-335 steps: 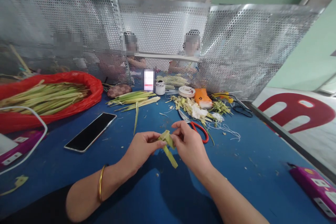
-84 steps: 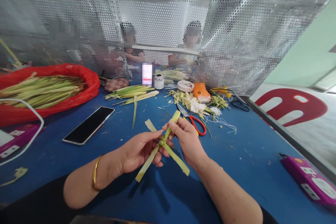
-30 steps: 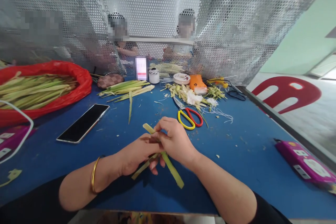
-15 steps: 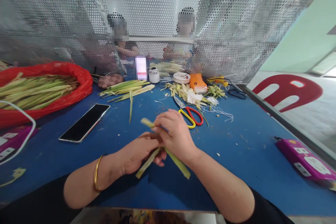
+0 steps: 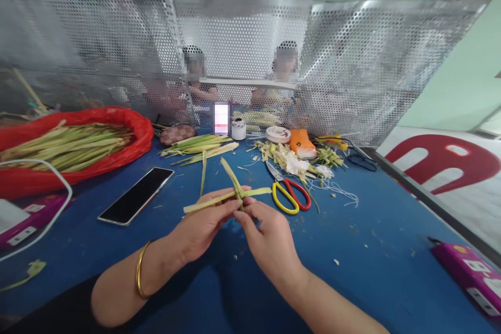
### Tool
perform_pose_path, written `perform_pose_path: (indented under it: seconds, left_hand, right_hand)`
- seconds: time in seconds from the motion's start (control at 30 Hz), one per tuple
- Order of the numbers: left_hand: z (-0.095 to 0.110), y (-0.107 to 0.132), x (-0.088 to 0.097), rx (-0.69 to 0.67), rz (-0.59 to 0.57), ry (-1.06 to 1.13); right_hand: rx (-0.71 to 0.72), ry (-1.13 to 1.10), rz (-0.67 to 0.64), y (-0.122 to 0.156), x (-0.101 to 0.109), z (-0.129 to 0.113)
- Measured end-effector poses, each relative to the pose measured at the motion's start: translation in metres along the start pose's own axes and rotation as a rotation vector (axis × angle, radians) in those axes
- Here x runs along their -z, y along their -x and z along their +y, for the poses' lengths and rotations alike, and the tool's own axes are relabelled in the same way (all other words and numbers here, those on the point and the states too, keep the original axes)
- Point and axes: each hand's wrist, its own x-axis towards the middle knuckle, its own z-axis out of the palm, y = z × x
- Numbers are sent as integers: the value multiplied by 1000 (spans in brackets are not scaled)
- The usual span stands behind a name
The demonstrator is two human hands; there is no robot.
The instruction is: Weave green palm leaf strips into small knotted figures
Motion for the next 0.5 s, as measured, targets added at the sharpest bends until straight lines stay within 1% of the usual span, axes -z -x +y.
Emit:
perform_pose_path:
  seconds: [0.13,0.3,0.4,0.5]
  left_hand:
    - [-2,-1,0,-11,11,9]
    - [-3,0,0,-37,35,59]
    - [-4,-1,-1,-29,42,90]
    - [-3,-3,1,14,63,98]
  right_hand:
    - [141,7,-10,0,3,-1]
    - [247,16,-43,-1,3,-1]
    - [265,36,-44,-1,-2,2]
    - [250,127,-54,1,-3,2]
